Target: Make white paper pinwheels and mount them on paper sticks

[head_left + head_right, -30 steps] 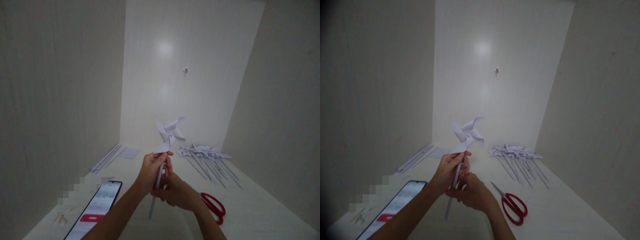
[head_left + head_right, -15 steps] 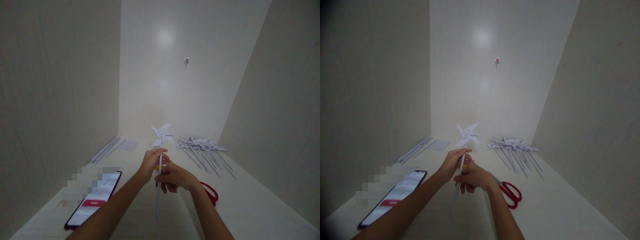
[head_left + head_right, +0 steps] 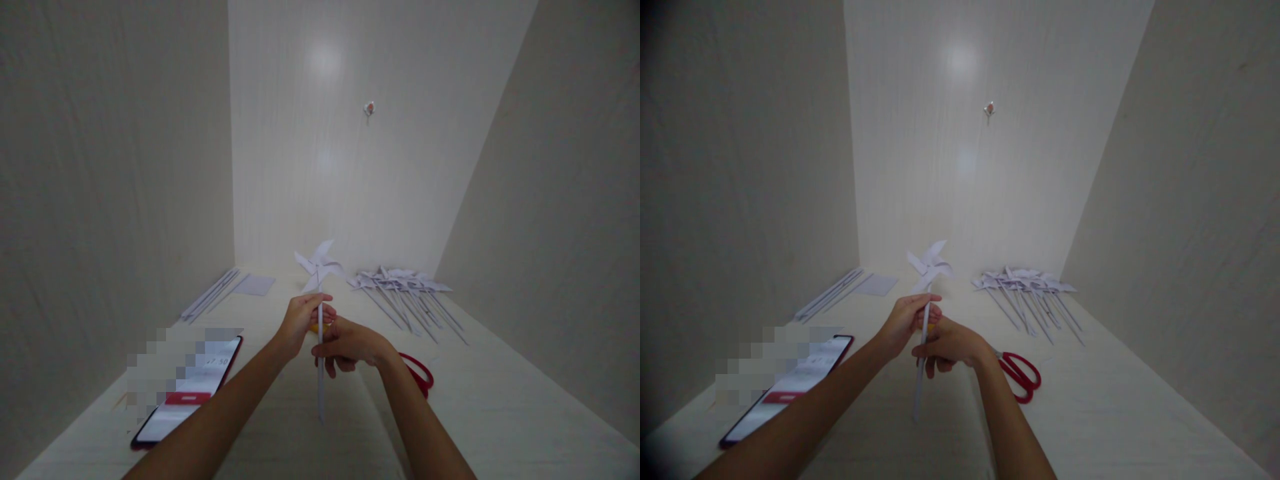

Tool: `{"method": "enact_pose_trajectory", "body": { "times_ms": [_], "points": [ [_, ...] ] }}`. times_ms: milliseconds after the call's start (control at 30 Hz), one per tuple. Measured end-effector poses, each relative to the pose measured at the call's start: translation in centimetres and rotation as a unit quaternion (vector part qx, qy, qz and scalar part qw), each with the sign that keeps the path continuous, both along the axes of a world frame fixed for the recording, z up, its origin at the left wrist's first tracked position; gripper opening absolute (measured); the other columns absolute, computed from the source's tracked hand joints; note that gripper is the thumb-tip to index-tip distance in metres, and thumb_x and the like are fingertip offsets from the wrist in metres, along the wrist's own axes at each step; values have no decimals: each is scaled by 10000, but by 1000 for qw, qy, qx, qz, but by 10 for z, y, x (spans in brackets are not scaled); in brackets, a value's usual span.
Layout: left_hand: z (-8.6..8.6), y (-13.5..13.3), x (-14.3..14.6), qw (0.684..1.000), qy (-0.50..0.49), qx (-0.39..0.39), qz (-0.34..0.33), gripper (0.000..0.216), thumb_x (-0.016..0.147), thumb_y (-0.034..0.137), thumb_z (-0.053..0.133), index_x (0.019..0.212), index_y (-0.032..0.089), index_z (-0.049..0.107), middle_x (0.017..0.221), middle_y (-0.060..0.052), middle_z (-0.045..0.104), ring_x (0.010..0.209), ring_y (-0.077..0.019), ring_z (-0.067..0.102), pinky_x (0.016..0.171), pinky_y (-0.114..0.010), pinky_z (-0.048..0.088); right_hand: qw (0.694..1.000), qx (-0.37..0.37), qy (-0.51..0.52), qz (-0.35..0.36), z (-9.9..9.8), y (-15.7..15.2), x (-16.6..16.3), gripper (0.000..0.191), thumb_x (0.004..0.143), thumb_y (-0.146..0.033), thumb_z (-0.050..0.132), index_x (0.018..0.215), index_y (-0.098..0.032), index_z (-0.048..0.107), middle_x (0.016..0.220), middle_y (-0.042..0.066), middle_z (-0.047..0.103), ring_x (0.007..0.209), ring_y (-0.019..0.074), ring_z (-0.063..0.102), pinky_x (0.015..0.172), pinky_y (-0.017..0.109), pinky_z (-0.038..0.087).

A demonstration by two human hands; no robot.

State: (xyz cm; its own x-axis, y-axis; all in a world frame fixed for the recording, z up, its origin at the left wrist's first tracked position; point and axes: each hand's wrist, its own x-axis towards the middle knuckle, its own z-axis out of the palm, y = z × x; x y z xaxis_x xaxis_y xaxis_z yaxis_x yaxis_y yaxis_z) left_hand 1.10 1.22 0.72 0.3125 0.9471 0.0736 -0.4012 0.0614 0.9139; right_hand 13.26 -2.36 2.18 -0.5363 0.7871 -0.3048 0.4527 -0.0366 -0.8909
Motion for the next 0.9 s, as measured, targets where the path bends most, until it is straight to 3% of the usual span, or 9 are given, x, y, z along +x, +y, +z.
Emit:
{"method": "enact_pose_trajectory", "body": {
  "times_ms": [300,467,567,700,767,833,900],
  "points": [
    [-2,2,0,1000,18,6,14,198,784,262,569,826,74,617,596,-41,644,529,-107,603,572,-212,467,1000,3,-16,-4,2,-2,-1,204,819,-155,467,650,-112,573,428,-38,541,273,31,379,310,154,226],
    [-8,6,2,998,55,0,29,231,838,292,528,855,72,596,678,-82,679,574,-134,634,615,-250,491,987,105,-80,-91,3,5,12,306,861,-232,430,622,-107,575,454,-36,519,313,26,335,360,176,250],
    [-12,9,3,996,78,8,50,234,825,285,548,862,61,604,725,-109,693,659,-153,657,645,-250,492,957,160,-169,-176,7,12,41,365,877,-272,408,614,-100,592,467,-32,504,368,30,345,410,182,269],
    [-15,10,4,994,93,14,50,251,762,314,615,820,70,627,711,-102,695,660,-165,660,623,-252,484,910,167,-273,-263,21,21,103,374,889,-244,396,635,-75,613,577,33,585,494,66,474,536,205,377],
    [-15,8,5,994,96,15,48,246,743,314,628,803,75,634,685,-89,692,630,-162,656,610,-254,481,883,145,-330,-301,28,28,135,303,885,-252,443,765,-48,631,784,102,639,683,121,572,658,250,447],
    [-15,6,6,994,103,17,40,218,737,293,629,782,80,642,653,-74,688,593,-154,648,604,-255,481,858,112,-377,-332,31,35,164,291,862,-321,517,1077,-127,551,1061,77,585,898,173,587,766,366,496],
    [-15,3,8,993,116,18,31,175,739,260,621,754,88,651,624,-61,683,558,-146,639,596,-251,482,843,78,-404,-346,28,42,187,343,855,-316,530,1144,-131,518,1140,97,550,967,198,571,804,397,491]
  ]
}}
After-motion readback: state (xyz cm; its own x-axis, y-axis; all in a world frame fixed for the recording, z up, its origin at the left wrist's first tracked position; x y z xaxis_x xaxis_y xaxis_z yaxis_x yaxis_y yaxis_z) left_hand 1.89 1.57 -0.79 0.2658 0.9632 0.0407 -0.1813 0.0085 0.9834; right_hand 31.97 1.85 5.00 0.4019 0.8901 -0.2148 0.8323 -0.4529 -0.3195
